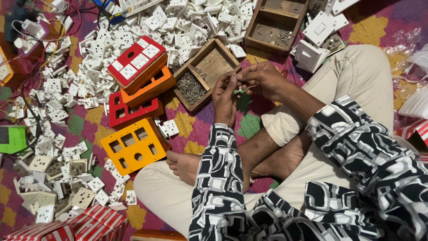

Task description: The person sits on the floor and repeatedly picks up small metal screws and washers, inserting them into white plastic electrical socket components. The person handles the parts by hand, organizing them into small piles on the mat.

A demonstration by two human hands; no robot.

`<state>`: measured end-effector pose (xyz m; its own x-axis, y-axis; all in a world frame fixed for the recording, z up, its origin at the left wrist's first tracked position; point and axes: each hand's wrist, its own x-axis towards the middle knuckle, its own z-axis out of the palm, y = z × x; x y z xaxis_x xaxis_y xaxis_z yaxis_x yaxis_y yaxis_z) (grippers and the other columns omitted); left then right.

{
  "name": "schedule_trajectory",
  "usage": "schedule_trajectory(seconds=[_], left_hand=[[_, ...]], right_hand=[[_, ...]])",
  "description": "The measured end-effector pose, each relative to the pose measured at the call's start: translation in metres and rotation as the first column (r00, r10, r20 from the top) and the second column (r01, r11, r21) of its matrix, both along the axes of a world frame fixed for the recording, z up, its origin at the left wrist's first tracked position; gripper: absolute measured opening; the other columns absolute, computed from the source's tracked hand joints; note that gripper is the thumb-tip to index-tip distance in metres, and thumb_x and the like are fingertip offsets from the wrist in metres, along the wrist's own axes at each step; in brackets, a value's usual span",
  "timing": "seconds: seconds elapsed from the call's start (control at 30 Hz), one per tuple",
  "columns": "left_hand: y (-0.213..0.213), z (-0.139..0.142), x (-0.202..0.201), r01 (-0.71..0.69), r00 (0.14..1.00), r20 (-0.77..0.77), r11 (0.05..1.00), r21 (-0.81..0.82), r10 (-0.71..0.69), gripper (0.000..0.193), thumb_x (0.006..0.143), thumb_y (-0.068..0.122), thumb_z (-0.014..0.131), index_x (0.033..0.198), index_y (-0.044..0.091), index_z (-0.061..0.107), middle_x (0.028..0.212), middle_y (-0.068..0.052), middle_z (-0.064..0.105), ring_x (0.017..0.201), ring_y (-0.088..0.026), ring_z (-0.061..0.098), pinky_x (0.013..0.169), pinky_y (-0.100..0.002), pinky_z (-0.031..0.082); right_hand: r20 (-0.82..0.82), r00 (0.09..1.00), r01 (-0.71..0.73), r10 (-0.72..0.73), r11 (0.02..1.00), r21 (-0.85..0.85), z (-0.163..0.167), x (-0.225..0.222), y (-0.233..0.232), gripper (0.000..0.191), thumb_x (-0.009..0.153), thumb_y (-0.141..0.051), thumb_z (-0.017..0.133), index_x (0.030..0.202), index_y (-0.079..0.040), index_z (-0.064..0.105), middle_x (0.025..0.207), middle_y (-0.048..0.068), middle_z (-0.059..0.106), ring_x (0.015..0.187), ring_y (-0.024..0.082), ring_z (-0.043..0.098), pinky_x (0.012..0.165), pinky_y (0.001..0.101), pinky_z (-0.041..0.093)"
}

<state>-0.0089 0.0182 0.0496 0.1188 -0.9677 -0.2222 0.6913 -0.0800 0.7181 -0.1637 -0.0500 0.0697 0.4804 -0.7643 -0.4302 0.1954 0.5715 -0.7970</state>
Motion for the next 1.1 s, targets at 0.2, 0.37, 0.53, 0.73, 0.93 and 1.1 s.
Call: schedule_trajectory(seconds=[0.2,0.37,0.53,0.73,0.93,1.1], left_hand=[[0.000,-0.004,0.003,-0.002,0.993,0.119,0.998,-0.062,0.010,0.018,0.099,0.012,0.072,0.114,0.002,0.069,0.095,-0.007,0.066,0.083,-0.015,0.067,0.072,-0.032,0.058],[-0.003,-0.004,0.008,-0.066,0.908,0.402,0.989,-0.129,0.113,0.014,0.096,0.012,0.074,0.104,0.001,0.075,0.127,-0.006,0.053,0.097,-0.012,0.064,0.089,-0.031,0.055],[-0.001,0.004,0.009,-0.044,0.840,0.533,0.991,-0.127,0.105,0.012,0.093,0.013,0.073,0.094,0.001,0.074,0.136,-0.012,0.050,0.108,-0.019,0.066,0.098,-0.035,0.057],[0.001,0.011,0.011,-0.026,0.771,0.622,0.984,-0.179,0.133,0.012,0.092,0.012,0.072,0.090,0.000,0.073,0.137,-0.012,0.049,0.114,-0.022,0.064,0.097,-0.038,0.057],[0.001,0.010,0.008,-0.035,0.830,0.544,0.986,-0.165,0.121,0.016,0.094,0.014,0.073,0.103,0.001,0.077,0.131,-0.009,0.055,0.108,-0.019,0.066,0.095,-0.033,0.056],[0.000,0.008,0.009,-0.081,0.808,0.566,0.982,-0.173,0.167,0.014,0.095,0.012,0.075,0.101,0.000,0.077,0.120,-0.009,0.061,0.106,-0.019,0.065,0.092,-0.032,0.057]], right_hand=[[0.120,0.993,-0.013,0.012,1.000,0.007,-0.011,-0.002,0.000,0.009,0.092,-0.009,0.077,0.094,-0.001,0.075,0.072,0.003,0.067,0.063,0.011,0.065,0.060,0.0281,0.058],[0.097,0.995,0.006,-0.014,0.997,0.079,-0.010,0.000,0.001,0.008,0.089,-0.010,0.075,0.092,-0.003,0.075,0.081,0.005,0.074,0.069,0.010,0.070,0.063,0.0266,0.059],[0.110,0.994,0.020,-0.030,0.996,0.092,-0.006,0.001,0.002,0.007,0.090,-0.008,0.076,0.092,-0.001,0.075,0.082,0.007,0.074,0.068,0.011,0.070,0.064,0.0257,0.059],[0.120,0.991,0.042,-0.051,0.997,0.070,-0.016,-0.001,0.001,0.007,0.091,-0.008,0.073,0.089,-0.001,0.074,0.075,0.006,0.072,0.064,0.009,0.068,0.059,0.0257,0.059],[0.175,0.984,0.021,-0.029,0.999,0.046,-0.019,-0.001,-0.001,0.011,0.092,-0.010,0.070,0.090,0.000,0.074,0.074,0.007,0.071,0.063,0.011,0.068,0.058,0.0263,0.059],[0.078,0.997,0.014,-0.016,1.000,0.020,0.003,0.002,0.002,0.010,0.093,-0.010,0.072,0.093,0.000,0.073,0.078,0.006,0.072,0.065,0.010,0.069,0.058,0.0262,0.059]])
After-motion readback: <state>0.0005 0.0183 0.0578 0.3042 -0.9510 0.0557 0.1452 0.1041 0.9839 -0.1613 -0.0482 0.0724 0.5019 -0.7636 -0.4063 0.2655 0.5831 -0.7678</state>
